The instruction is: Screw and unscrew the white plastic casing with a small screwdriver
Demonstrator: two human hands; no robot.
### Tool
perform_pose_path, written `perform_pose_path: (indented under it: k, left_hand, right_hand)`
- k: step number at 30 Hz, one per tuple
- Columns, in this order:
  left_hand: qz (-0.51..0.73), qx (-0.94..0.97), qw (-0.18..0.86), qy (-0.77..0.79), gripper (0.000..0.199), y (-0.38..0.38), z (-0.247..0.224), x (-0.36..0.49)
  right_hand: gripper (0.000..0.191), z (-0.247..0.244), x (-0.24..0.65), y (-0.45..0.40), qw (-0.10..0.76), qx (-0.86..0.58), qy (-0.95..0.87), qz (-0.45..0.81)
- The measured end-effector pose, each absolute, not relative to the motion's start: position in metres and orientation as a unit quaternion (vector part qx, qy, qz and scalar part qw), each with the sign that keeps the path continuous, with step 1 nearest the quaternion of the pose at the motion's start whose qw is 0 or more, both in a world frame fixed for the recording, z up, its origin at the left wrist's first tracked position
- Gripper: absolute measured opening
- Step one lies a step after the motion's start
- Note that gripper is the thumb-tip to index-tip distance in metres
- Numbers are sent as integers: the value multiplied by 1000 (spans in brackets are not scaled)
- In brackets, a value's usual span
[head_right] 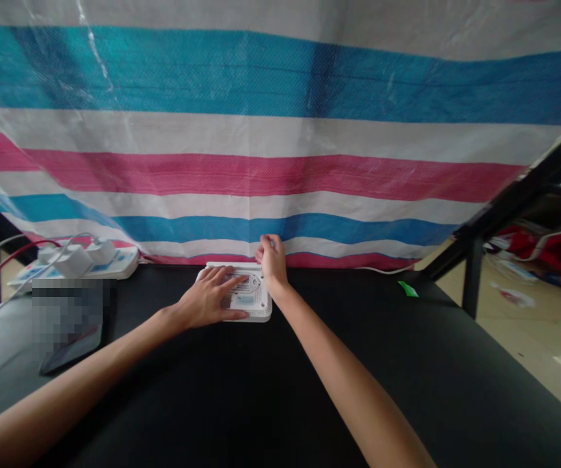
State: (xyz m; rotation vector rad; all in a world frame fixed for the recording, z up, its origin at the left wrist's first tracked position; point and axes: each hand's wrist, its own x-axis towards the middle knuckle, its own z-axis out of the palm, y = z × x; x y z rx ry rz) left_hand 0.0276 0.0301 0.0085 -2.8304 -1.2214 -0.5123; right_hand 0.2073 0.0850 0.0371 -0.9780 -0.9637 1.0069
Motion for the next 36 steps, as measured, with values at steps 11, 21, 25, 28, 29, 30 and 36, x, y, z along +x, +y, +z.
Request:
perform_pose_path:
  k: [11, 21, 25, 28, 29, 30, 36]
  left_hand:
    - [-199, -902, 42, -380, 76, 25, 1, 26]
    - [-233, -896, 140, -350, 57, 8, -14, 22]
    - [-247, -895, 139, -345, 54, 9, -13, 21]
    - [-255, -896, 141, -335, 52, 9, -13, 20]
    - [-259, -896, 142, -333, 52, 9, -12, 20]
    - [-262, -895, 143, -330, 51, 8, -13, 20]
    - [-284, -894, 143, -317, 46, 9, -14, 19]
  right_hand:
    - [27, 25, 198, 66, 717, -328, -430, 441]
    - [28, 17, 192, 65, 758, -329, -399, 397]
    - [26, 17, 190, 63, 766, -349, -397, 366]
    - [26, 18, 191, 62, 765, -359, -399, 356]
    - [27, 18, 191, 62, 765, -361, -400, 354]
    - [28, 19, 192, 62, 764, -363, -401, 351]
    - [32, 21, 196, 60, 746, -379, -427, 343]
